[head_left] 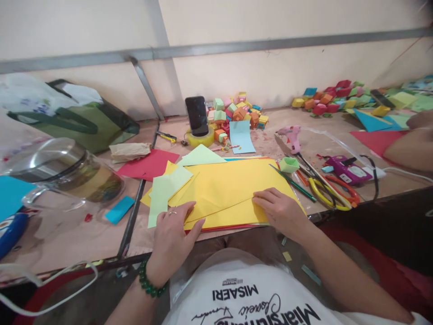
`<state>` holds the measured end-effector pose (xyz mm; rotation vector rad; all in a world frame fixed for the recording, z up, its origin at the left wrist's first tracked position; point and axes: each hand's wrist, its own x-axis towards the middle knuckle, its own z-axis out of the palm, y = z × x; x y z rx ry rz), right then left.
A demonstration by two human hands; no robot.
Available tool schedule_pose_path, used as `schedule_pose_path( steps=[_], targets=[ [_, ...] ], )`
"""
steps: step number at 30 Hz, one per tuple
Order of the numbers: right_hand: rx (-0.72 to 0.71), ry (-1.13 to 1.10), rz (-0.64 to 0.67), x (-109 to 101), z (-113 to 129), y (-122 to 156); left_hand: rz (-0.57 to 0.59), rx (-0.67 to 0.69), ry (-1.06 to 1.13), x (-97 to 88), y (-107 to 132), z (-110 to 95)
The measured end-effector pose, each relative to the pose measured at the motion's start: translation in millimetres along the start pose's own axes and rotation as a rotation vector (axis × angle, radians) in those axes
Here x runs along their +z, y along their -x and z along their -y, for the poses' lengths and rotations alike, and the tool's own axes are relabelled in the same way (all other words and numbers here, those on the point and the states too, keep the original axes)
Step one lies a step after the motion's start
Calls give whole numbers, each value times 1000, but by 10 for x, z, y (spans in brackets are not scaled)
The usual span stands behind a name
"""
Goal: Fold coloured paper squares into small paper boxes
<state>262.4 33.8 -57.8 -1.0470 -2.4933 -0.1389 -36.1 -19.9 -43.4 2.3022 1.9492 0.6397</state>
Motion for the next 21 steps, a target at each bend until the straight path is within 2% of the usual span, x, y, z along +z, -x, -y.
schedule_pose_path(
  steps=[3, 7, 10, 13, 15, 18, 21],
  targets=[
    [1, 10, -30, 42, 15, 14, -15, -42, -20, 58, -138, -79],
    [27, 10, -88, 100, 11, 49, -16, -5, 119, 111, -231, -101],
    [73, -55, -129, 57, 31, 16, -167, 134, 140, 73, -237, -146],
    [122, -87, -297, -85, 96, -90, -357, 353, 48, 7, -226, -229],
    [73, -47, -387, -180, 156, -178, -422, 462, -40, -8, -228, -280],
    [-75, -40, -345, -217, 236, -286, -413, 527, -137, 18, -251, -319],
    [-179, -65, -272, -137, 286, -333, -306, 518, -141, 42, -268, -315]
  ],
)
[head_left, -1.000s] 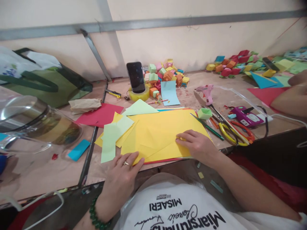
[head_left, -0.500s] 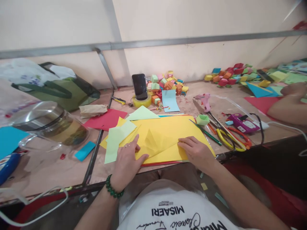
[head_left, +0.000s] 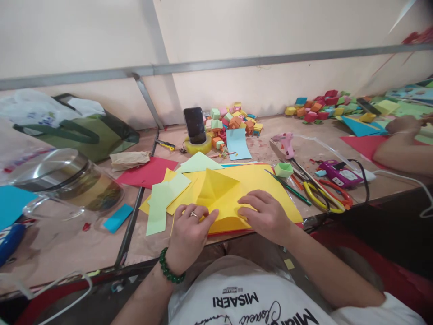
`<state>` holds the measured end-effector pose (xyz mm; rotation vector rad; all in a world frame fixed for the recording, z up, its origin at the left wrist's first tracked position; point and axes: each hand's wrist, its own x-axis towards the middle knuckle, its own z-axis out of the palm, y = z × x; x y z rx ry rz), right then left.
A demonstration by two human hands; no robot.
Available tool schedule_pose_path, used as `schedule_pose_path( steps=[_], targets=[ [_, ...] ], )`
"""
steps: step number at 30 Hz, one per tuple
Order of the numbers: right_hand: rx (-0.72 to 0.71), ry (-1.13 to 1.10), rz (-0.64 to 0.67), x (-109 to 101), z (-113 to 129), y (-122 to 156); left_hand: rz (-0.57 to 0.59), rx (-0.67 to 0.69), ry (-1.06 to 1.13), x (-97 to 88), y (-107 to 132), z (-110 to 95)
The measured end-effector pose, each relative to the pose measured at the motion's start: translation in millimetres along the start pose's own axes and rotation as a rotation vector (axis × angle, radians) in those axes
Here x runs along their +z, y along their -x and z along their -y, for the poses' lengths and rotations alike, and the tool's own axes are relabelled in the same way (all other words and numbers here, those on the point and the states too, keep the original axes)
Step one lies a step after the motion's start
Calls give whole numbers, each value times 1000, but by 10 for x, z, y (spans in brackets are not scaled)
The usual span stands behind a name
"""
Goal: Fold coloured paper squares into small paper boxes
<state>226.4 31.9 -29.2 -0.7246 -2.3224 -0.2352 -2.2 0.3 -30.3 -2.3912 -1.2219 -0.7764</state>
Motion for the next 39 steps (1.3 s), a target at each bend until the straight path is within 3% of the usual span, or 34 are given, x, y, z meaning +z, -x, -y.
schedule_pose_path(
  steps=[4, 7, 12, 15, 24, 31, 39],
  targets=[
    [-35, -151, 120, 101, 30, 17, 243, -64, 101, -39, 51, 7],
    [32, -345, 293, 107, -8, 3, 317, -115, 163, -64, 134, -6],
    [148, -608, 598, 27, -216, -148, 227, -68, 237, 0, 292, -16],
    [247, -716, 664, 10, -319, -263, 120, -12, 304, 37, 340, -3],
    [661, -595, 546, 272, -257, -306, 38, -26, 401, 48, 356, 9],
    [667, -518, 514, 352, -217, -272, 49, -71, 458, 39, 335, -5],
    [637, -514, 484, 346, -197, -252, 118, -66, 354, 60, 300, -18]
  ],
)
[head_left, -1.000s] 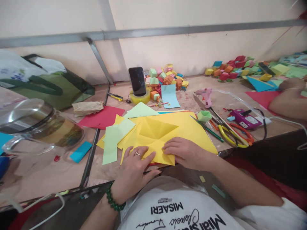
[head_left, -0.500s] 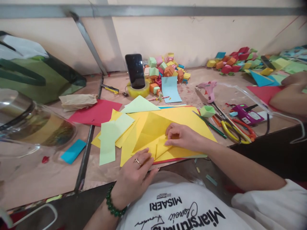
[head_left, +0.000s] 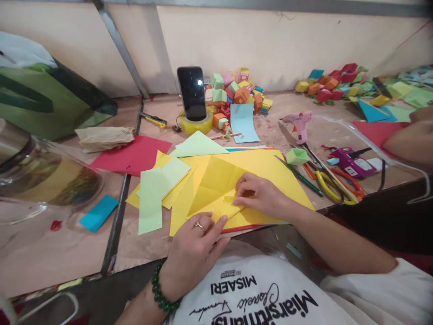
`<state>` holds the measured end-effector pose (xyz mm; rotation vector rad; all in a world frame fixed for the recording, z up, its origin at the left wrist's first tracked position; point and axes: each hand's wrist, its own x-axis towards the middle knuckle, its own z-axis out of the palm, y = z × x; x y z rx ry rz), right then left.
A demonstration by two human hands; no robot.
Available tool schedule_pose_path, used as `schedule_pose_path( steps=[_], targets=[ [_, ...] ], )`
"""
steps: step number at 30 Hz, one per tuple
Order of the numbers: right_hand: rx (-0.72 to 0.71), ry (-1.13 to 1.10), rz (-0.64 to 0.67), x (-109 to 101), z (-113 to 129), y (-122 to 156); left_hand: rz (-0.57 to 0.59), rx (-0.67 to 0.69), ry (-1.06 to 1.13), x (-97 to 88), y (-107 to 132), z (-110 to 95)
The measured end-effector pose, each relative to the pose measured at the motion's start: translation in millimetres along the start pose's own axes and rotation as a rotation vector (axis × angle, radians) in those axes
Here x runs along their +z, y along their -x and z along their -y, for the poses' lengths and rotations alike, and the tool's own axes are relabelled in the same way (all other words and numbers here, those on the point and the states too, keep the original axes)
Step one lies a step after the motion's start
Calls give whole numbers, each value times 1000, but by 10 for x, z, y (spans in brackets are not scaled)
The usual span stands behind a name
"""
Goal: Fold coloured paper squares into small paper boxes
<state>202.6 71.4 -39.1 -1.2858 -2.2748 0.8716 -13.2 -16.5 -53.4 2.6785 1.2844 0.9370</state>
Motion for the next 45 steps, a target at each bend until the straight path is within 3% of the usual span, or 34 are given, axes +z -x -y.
schedule_pose_path(
  steps=[14, 20, 25, 31, 39, 45],
  targets=[
    [19, 29, 2, 4, 21, 13, 48, 20, -89, -49, -100, -40],
    [-23, -22, 6, -14, -28, 39, 22, -9, 8, -60, -72, -34],
    [-119, -137, 137, -130, -123, 75, 0, -101, 88, -50, -15, -7],
    [-123, -263, 261, -234, -113, 59, -20, -79, 124, -26, -10, 1],
    [39, -277, 60, -93, -108, 19, -21, -79, 130, -40, -19, -2],
    [35, -220, 33, -48, -86, 14, 43, -31, -5, -37, -39, -32]
  ],
)
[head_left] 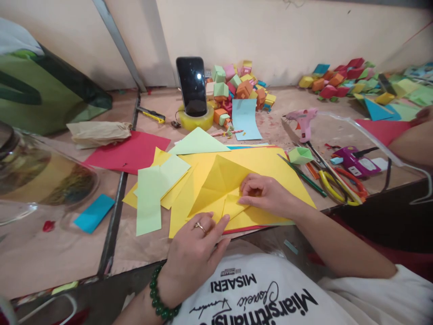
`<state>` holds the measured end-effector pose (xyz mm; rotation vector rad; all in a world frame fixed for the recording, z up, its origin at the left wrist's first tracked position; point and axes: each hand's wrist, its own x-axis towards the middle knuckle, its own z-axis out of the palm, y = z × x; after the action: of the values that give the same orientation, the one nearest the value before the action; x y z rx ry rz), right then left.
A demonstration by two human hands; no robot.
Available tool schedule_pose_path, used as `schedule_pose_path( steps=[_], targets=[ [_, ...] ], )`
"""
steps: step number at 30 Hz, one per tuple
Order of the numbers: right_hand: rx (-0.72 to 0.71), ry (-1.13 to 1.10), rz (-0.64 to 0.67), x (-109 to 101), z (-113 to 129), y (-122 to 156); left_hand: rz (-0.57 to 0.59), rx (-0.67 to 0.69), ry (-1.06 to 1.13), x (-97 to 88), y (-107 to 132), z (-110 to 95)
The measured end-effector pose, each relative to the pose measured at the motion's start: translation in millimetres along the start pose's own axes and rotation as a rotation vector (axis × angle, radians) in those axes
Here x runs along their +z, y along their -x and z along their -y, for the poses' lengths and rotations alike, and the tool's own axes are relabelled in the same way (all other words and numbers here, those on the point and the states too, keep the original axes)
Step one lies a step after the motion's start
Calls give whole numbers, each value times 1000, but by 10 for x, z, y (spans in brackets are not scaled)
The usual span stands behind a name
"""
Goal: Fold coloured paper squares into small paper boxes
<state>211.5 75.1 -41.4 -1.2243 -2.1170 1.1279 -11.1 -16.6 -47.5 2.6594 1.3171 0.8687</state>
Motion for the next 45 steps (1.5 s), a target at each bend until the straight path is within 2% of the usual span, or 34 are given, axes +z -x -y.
schedule_pose_path(
  steps=[16, 23, 27, 31, 36, 45],
  targets=[
    [-64, 161, -17, 28, 56, 11, 28, 26, -90, -26, -87, -31],
    [-31, 184, 1, 7, 84, 13, 60, 47, -102, -28, -107, -29],
    [12, 318, -40, 59, 200, 23, 36, 90, -128, -4, -87, -26],
    [59, 530, -78, 194, 295, 52, 78, 96, -100, -17, -111, -38],
    [-13, 555, -148, 254, 210, 139, 96, 109, -72, -38, -142, -42],
    [9, 444, -156, -7, -20, 323, 96, 122, -73, -44, -94, -15]
  ],
)
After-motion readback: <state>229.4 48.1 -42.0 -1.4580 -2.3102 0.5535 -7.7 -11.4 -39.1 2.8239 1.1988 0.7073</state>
